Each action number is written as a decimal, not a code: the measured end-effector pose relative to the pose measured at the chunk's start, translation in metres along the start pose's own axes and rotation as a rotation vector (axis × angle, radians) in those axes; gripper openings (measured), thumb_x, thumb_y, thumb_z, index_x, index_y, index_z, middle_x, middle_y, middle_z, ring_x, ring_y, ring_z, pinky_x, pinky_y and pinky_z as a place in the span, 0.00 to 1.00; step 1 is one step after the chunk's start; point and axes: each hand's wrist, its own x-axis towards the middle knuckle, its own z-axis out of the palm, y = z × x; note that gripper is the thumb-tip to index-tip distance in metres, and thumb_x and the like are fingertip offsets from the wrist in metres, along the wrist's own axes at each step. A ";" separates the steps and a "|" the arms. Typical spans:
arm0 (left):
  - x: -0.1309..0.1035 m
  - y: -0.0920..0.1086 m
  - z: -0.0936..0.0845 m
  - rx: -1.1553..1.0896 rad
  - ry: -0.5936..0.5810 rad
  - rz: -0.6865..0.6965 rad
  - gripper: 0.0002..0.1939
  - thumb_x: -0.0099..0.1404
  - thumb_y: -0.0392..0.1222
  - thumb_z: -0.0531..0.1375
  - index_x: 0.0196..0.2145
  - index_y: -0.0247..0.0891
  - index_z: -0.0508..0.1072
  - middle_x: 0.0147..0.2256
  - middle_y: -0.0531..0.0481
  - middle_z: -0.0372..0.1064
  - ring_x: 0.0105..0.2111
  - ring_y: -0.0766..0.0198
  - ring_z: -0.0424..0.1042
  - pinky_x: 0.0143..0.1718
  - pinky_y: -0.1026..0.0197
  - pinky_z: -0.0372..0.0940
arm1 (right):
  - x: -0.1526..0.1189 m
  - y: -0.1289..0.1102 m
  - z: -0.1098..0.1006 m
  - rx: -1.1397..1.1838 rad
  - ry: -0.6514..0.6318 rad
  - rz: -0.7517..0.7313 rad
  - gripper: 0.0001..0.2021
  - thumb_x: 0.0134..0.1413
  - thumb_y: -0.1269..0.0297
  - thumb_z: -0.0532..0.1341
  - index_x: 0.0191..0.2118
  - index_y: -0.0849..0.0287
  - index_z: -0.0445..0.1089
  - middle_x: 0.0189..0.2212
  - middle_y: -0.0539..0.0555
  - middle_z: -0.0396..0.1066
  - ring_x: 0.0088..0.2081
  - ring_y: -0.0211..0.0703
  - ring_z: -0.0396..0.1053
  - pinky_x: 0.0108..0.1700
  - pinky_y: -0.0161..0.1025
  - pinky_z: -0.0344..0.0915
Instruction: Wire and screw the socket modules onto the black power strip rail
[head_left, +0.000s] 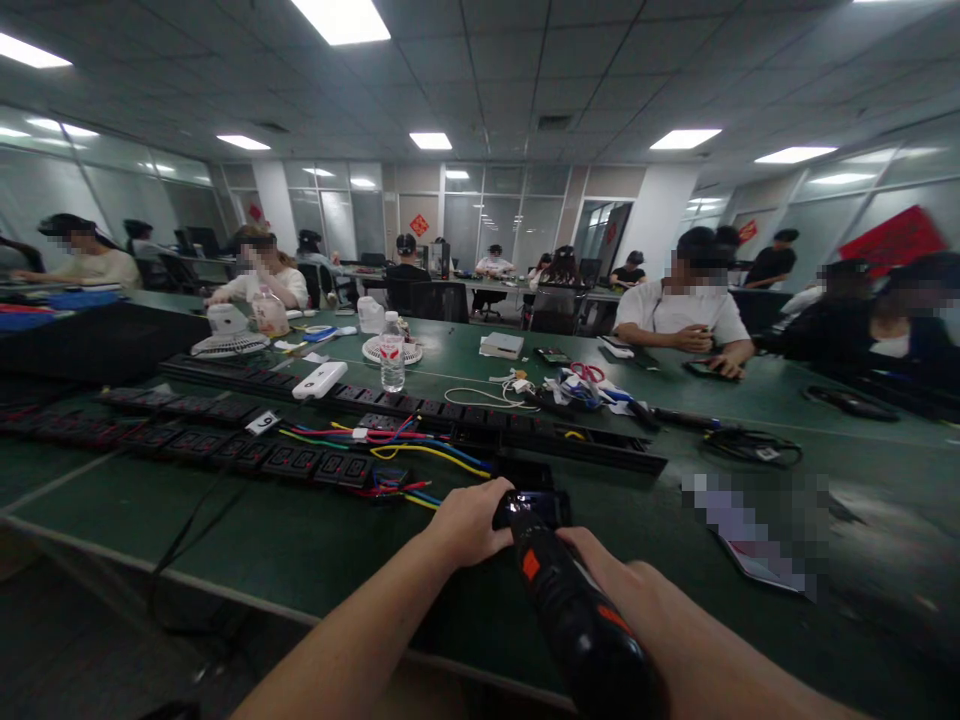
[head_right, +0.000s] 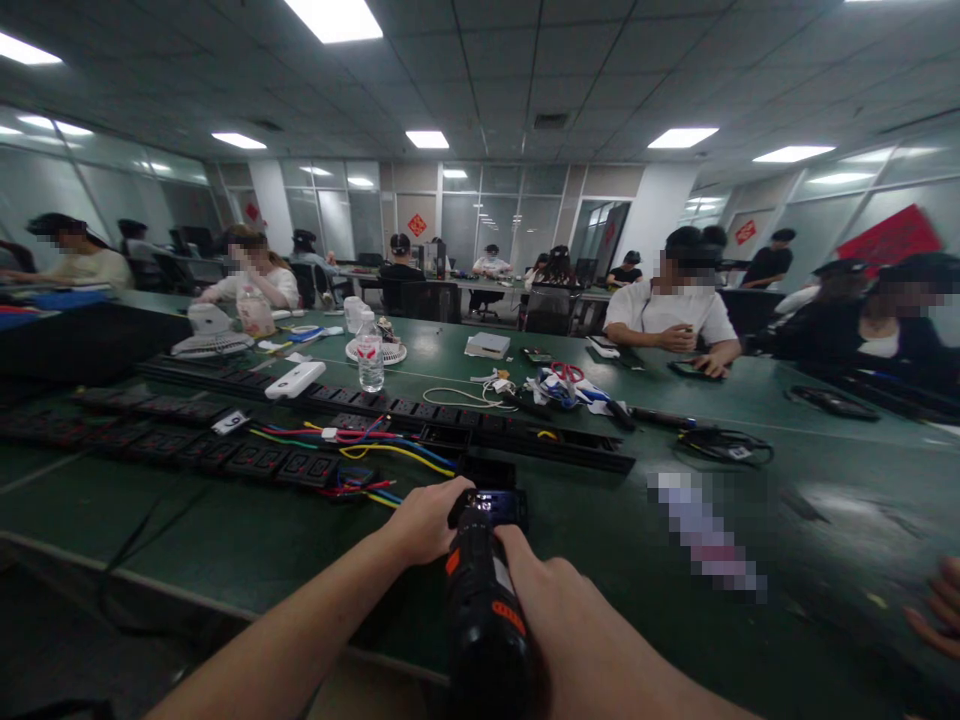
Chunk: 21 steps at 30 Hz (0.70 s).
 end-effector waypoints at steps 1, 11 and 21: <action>0.000 0.000 0.000 0.002 0.000 -0.001 0.23 0.62 0.47 0.60 0.53 0.45 0.61 0.49 0.49 0.71 0.47 0.52 0.72 0.46 0.56 0.66 | 0.000 0.000 -0.001 -0.006 -0.002 0.003 0.39 0.38 0.63 0.72 0.59 0.59 0.60 0.46 0.63 0.72 0.45 0.59 0.71 0.47 0.48 0.66; 0.000 -0.001 0.001 0.024 0.012 -0.009 0.23 0.62 0.46 0.60 0.53 0.45 0.61 0.49 0.49 0.71 0.46 0.51 0.73 0.45 0.54 0.67 | -0.001 0.002 0.002 -0.003 -0.017 -0.004 0.38 0.39 0.65 0.71 0.58 0.57 0.60 0.43 0.60 0.72 0.43 0.56 0.72 0.46 0.47 0.66; 0.000 0.003 -0.002 0.011 0.002 0.005 0.20 0.63 0.46 0.59 0.52 0.44 0.62 0.48 0.48 0.71 0.46 0.52 0.73 0.44 0.56 0.67 | 0.001 0.003 0.005 -0.034 -0.017 0.010 0.39 0.37 0.63 0.72 0.58 0.57 0.60 0.42 0.61 0.73 0.41 0.57 0.73 0.43 0.45 0.67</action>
